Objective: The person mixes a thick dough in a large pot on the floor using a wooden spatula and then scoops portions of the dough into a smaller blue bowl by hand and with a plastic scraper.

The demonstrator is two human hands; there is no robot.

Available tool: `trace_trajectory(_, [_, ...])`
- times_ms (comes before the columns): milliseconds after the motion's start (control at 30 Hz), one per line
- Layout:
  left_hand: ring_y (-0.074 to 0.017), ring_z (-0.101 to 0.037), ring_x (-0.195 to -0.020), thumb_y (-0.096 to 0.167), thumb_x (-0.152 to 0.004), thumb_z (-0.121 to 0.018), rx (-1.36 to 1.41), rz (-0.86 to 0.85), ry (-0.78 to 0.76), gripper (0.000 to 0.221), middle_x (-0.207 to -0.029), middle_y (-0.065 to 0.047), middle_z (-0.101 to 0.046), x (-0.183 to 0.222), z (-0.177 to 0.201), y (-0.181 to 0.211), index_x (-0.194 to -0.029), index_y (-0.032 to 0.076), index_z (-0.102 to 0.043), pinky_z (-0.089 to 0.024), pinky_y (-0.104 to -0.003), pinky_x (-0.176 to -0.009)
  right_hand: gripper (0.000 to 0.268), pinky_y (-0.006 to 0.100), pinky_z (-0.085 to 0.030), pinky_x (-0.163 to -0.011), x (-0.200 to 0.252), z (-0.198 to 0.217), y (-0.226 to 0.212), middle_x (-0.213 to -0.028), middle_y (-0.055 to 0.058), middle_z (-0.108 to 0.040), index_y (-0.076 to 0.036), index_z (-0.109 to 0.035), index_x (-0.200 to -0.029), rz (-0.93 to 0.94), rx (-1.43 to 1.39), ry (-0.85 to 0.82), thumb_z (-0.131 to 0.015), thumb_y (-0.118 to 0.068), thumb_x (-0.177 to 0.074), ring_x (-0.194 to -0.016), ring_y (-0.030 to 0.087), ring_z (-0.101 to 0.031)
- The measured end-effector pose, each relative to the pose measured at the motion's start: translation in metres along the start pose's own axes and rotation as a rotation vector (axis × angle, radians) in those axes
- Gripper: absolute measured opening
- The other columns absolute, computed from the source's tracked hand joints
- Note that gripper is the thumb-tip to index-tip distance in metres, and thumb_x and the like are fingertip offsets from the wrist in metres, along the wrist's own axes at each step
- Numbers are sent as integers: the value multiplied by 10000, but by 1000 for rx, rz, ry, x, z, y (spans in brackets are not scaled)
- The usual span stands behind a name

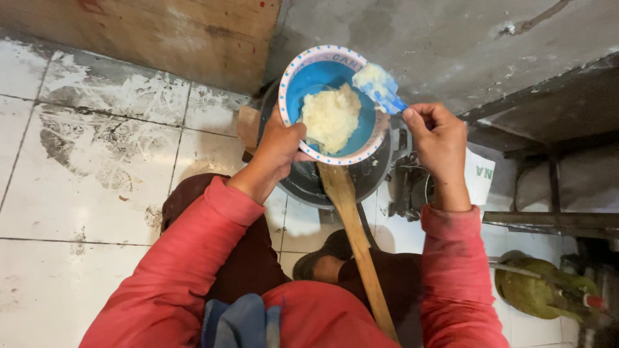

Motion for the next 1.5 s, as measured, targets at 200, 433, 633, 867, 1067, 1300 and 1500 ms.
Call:
trace_trajectory(200, [-379,-756,-993,-68,-813,-516,67,-62,-106,672,-1303,-248,-667,1,12,30,-1471,42,-433,-684,-455,-654,168,221,-398,-574,7,-22,46,-792,-14,-604,-48,-666,-1037,-253,-674,-53,-675,-214,-1057,-652,67,-492])
trace_trajectory(433, [-416,-727,-1139,-109,-795,-483,186,-56,76,705,-1349,-242,-591,-17,130,68,-1468,23,-318,-662,-494,-820,249,218,-373,-576,26,-32,101,-777,-29,-553,-60,-673,-1046,-427,-909,-103,-596,-291,-1095,-661,68,-457])
trace_trajectory(633, [-506,-719,-1206,-152,-810,-410,208,-254,358,775,-1442,-312,-538,-10,289,69,-1543,53,-263,-649,-485,-794,190,209,-376,-575,72,-61,187,-773,-36,-577,-81,-655,-1022,-619,-763,-97,-615,-263,-1061,-635,69,-464])
trace_trajectory(867, [-449,-717,-1184,-106,-927,-384,326,-143,701,668,-1446,-277,-524,-6,443,-50,-1553,87,-253,-662,-463,-784,226,219,-373,-584,113,-98,224,-756,-47,-526,-70,-652,-1049,-710,-891,-150,-581,-284,-1072,-655,68,-459])
trace_trajectory(1067, [-473,-691,-1122,-59,-987,-413,576,0,616,445,-1317,-302,-595,-24,497,-159,-1421,-146,-378,-628,-559,-901,300,228,-341,-562,130,-98,228,-718,-74,-449,-58,-666,-1067,-733,-782,-115,-563,-339,-1072,-623,57,-378])
trace_trajectory(1300, [-376,-676,-1189,-63,-929,-537,56,-232,325,403,-1350,-265,-611,-33,473,-164,-1330,-106,-515,-640,-489,-1024,321,242,-354,-560,161,-83,216,-702,-40,-517,-2,-676,-984,-569,-100,-218,-648,-320,-1020,-636,50,-413])
trace_trajectory(1500, [-328,-716,-1022,39,-895,-620,300,116,698,373,-1145,-222,-693,-15,497,-218,-1250,-60,-567,-654,-399,-855,311,212,-391,-614,173,-86,215,-770,-70,-558,-13,-697,-1063,-529,-201,-135,-603,-310,-1065,-697,26,-446])
Point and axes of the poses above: each hand's wrist, its own x-axis away from the middle knuckle, its own z-axis out of the back of the hand, y = z × x, the point moved 10 cm from there along -x, towards the middle knuckle
